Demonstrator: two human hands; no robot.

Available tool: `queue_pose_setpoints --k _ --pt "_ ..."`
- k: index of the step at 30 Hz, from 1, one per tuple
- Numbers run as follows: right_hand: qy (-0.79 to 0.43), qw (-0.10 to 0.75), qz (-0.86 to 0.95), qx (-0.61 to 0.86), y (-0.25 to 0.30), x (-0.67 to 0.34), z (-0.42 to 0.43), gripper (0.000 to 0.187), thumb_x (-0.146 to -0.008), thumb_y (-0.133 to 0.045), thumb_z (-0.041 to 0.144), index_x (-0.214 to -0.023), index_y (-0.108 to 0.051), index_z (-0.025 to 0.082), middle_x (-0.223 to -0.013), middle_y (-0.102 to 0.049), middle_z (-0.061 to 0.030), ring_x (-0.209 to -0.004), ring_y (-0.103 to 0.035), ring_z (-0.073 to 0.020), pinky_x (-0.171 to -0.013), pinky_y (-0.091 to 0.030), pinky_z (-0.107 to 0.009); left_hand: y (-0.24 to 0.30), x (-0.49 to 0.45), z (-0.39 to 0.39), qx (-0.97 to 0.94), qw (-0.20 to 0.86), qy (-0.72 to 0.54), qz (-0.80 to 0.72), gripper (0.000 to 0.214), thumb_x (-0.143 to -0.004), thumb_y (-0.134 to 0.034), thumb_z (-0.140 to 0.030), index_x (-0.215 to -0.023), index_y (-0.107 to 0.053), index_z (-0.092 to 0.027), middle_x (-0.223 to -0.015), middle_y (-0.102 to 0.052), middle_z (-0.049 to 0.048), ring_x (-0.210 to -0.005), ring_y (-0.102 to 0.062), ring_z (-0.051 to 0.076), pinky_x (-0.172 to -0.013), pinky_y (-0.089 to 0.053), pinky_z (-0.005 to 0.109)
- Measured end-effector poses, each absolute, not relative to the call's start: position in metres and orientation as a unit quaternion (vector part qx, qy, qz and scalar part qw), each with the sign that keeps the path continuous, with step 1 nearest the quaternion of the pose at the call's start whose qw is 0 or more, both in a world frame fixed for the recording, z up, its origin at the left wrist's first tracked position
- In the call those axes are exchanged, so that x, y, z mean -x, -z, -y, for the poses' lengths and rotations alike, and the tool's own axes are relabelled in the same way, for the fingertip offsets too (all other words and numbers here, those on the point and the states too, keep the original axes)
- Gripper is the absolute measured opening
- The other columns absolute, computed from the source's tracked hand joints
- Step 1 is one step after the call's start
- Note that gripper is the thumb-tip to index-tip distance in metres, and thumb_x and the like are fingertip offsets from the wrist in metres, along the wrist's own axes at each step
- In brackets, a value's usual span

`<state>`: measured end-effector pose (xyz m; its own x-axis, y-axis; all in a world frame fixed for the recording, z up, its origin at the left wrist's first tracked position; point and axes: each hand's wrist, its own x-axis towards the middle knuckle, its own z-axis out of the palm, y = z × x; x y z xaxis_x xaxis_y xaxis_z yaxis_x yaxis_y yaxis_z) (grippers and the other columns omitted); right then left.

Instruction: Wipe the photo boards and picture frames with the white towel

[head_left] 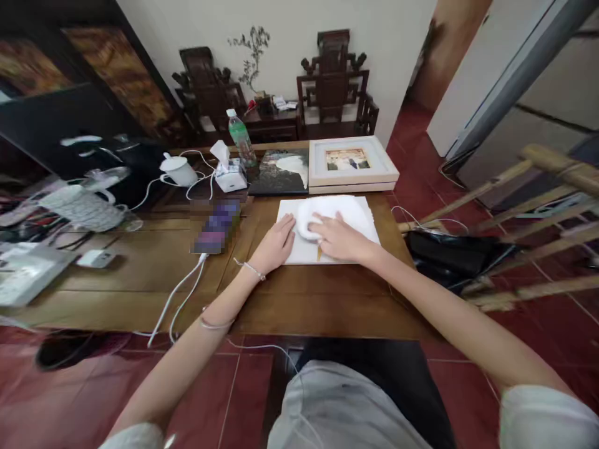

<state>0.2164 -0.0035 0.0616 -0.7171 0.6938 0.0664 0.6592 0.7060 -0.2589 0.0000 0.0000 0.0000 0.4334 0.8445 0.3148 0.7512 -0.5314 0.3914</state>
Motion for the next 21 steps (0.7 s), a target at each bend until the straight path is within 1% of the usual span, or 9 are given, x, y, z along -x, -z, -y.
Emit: queue_pose_setpoints --k 3,6,9,11,13,17,21 --pt "-0.090 0.085 0.902 0.413 -0.064 -0.208 -0.021 0.048 -0.083 -0.036 0.006 -0.126 -0.057 0.013 -0.139 -0.053 -0.0250 -0.139 -0.040 -0.0355 -0.105 -0.026 -0.074 -0.001 0.000 0.001 -0.834 0.098 -0.251 -0.481 0.048 -0.099 -0.034 -0.027 -0.138 -0.050 -0.004 -0.150 -0.046 0.0210 -0.144 -0.039 0.030 -0.121 -0.031 0.049" --pt "-0.079 0.083 0.894 0.434 -0.065 -0.201 -0.028 0.051 -0.084 -0.035 0.005 -0.129 -0.056 0.013 -0.142 -0.051 -0.0243 -0.144 -0.031 -0.0369 -0.104 -0.023 -0.078 -0.003 -0.002 0.002 -0.833 0.103 -0.257 -0.480 0.048 -0.099 -0.035 -0.027 -0.139 -0.050 -0.007 -0.151 -0.046 0.0197 -0.144 -0.039 0.030 -0.121 -0.031 0.051" --pt "-0.078 0.068 0.896 0.432 -0.064 -0.197 -0.011 0.057 -0.083 -0.033 0.001 -0.133 -0.055 0.015 -0.154 -0.041 -0.0181 -0.150 -0.015 -0.0380 -0.105 -0.019 -0.080 -0.003 -0.003 0.002 -0.834 0.109 -0.255 -0.477 0.049 -0.099 -0.033 -0.026 -0.140 -0.048 -0.006 -0.151 -0.045 0.0205 -0.145 -0.037 0.030 -0.119 -0.033 0.052" --pt "-0.087 0.048 0.897 0.431 -0.063 -0.197 0.011 0.059 -0.082 -0.034 0.000 -0.134 -0.056 0.017 -0.160 -0.034 -0.0134 -0.151 -0.010 -0.0388 -0.106 -0.018 -0.080 -0.003 -0.003 0.002 -0.835 0.108 -0.249 -0.478 0.049 -0.098 -0.032 -0.025 -0.140 -0.048 -0.004 -0.151 -0.044 0.0217 -0.145 -0.036 0.030 -0.119 -0.033 0.052" --pt "-0.095 0.030 0.897 0.431 -0.064 -0.199 0.038 0.059 -0.081 -0.035 0.000 -0.133 -0.057 0.017 -0.161 -0.031 -0.0115 -0.151 -0.009 -0.0390 -0.108 -0.016 -0.079 -0.001 -0.002 0.001 -0.835 0.105 -0.247 -0.480 0.049 -0.098 -0.032 -0.024 -0.140 -0.048 -0.004 -0.151 -0.044 0.0220 -0.145 -0.036 0.030 -0.119 -0.033 0.051" --pt "-0.106 0.016 0.908 0.405 -0.070 -0.203 0.093 0.055 -0.084 -0.034 0.002 -0.129 -0.061 0.017 -0.161 -0.032 -0.0129 -0.150 -0.010 -0.0415 -0.106 -0.017 -0.080 0.000 -0.001 0.000 -0.833 0.101 -0.251 -0.482 0.047 -0.097 -0.033 -0.023 -0.140 -0.048 -0.009 -0.151 -0.046 0.0188 -0.145 -0.036 0.029 -0.119 -0.033 0.053" --pt "-0.152 -0.019 0.915 0.373 -0.082 -0.206 0.122 0.052 -0.082 -0.039 0.003 -0.127 -0.062 0.017 -0.160 -0.033 -0.0146 -0.150 -0.012 -0.0429 -0.104 -0.022 -0.081 -0.001 -0.002 0.001 -0.837 0.097 -0.247 -0.479 0.047 -0.098 -0.033 -0.024 -0.137 -0.050 -0.005 -0.150 -0.045 0.0216 -0.145 -0.036 0.031 -0.120 -0.032 0.052"
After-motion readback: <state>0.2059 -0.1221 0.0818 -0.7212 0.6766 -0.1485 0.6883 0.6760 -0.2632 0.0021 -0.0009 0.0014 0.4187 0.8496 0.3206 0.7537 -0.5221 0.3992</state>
